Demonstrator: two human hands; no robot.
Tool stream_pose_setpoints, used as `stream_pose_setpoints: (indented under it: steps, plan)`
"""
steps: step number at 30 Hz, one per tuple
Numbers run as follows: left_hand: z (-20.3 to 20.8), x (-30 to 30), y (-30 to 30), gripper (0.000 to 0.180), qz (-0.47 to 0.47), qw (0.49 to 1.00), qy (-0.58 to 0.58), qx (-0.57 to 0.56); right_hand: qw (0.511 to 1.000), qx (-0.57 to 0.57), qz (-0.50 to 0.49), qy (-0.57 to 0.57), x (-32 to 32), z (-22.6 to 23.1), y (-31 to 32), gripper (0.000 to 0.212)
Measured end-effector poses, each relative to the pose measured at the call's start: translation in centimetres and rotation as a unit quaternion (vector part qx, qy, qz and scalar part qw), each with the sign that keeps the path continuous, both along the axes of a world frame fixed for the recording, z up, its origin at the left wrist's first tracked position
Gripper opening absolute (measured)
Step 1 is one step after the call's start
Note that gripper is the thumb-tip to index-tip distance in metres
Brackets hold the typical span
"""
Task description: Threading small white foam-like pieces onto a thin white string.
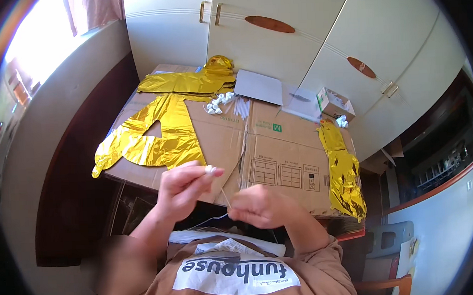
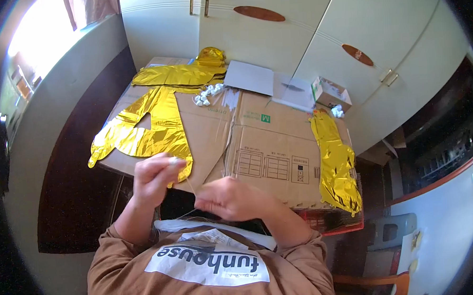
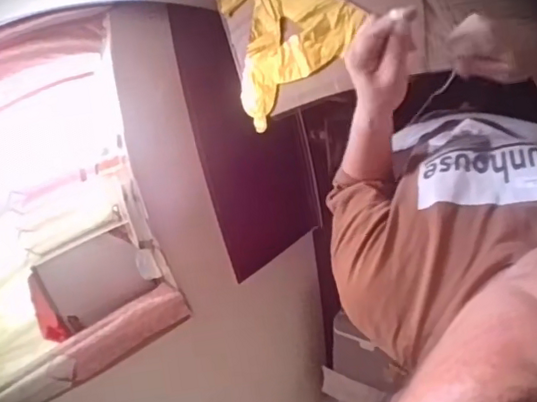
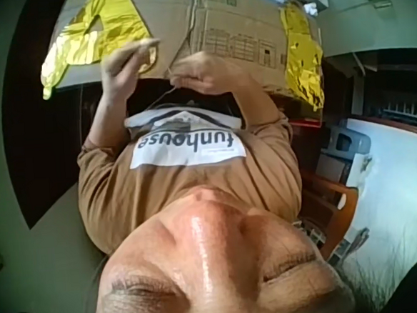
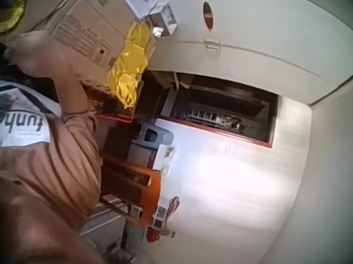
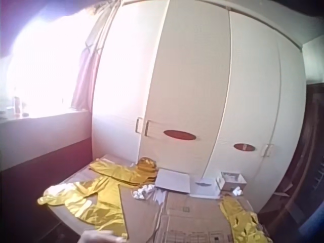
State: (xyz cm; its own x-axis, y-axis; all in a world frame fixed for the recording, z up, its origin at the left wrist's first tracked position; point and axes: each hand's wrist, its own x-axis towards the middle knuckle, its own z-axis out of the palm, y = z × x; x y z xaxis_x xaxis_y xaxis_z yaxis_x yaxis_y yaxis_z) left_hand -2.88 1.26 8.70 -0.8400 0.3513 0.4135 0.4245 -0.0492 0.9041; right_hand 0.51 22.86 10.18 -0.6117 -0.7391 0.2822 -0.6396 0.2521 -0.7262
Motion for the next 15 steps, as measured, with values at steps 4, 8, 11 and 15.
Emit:
stream_pose_setpoints:
  steps: [4,8,11,15]
  plan:
    - [-1.3,2.4,1.9,0.006,-0.249,0.954,0.148,-0.074,0.99,-0.071,-0.117,-0.019,-2.2,0.9,1.0,0.02]
    - [0.2,0.4,-0.8,0.008,0.05,0.997,-0.065,-0.001,0.999,-0.029,-0.023,-0.033,-0.4,-0.4,0.5,0.019]
    - [-2.9,1.1,1.1,0.008,-0.148,0.963,0.191,-0.122,0.989,-0.114,-0.092,-0.014,-1.8,0.8,0.7,0.019]
    - [-0.9,0.2,0.2,0.008,-0.082,0.994,-0.015,0.07,0.997,-0.049,-0.061,-0.012,-0.6,-0.8,0.5,0.018]
